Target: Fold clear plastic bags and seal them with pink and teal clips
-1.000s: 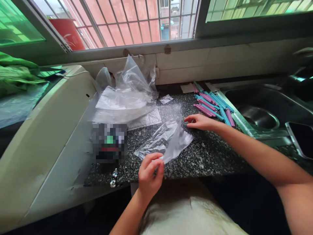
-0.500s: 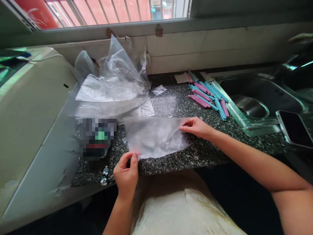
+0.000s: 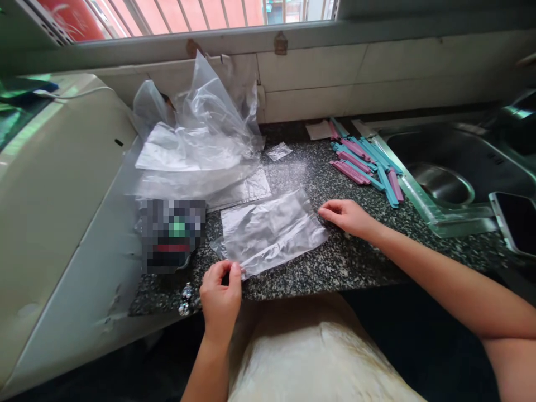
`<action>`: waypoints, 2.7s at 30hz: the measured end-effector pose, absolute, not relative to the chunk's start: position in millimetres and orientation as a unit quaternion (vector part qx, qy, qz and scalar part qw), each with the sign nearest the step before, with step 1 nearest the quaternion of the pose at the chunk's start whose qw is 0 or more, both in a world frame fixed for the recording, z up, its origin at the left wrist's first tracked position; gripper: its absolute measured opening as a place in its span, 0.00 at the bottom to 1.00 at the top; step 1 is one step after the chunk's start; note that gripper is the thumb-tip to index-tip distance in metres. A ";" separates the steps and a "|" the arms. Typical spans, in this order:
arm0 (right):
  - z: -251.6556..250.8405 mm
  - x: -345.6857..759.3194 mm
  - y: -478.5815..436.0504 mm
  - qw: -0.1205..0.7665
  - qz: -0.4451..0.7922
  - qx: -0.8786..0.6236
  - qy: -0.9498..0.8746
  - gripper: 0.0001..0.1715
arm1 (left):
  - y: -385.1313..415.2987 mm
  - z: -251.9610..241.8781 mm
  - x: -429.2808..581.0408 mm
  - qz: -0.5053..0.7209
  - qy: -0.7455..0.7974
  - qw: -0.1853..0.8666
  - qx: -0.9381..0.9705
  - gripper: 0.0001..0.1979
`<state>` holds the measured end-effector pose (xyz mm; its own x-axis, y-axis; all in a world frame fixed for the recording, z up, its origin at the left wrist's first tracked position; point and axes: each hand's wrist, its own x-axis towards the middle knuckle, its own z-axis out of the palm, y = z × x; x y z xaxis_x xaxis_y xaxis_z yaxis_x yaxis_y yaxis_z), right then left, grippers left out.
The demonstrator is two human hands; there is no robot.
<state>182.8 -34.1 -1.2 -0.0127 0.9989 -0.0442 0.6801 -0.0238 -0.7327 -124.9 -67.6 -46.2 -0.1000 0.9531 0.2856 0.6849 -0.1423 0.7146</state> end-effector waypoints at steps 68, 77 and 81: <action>-11.7 147.8 -116.1 0.225 -0.160 -0.365 -0.889 0.14 | -111.6 -43.7 -86.3 0.408 0.147 -0.035 0.901 0.17; -18.7 174.8 -116.4 0.335 -0.081 -0.398 -0.850 0.08 | -77.1 -38.2 -110.9 0.296 0.243 -0.064 0.921 0.28; -16.3 177.9 -117.8 0.357 -0.057 -0.407 -0.839 0.07 | -75.0 -35.2 -88.3 0.279 0.216 -0.046 0.934 0.22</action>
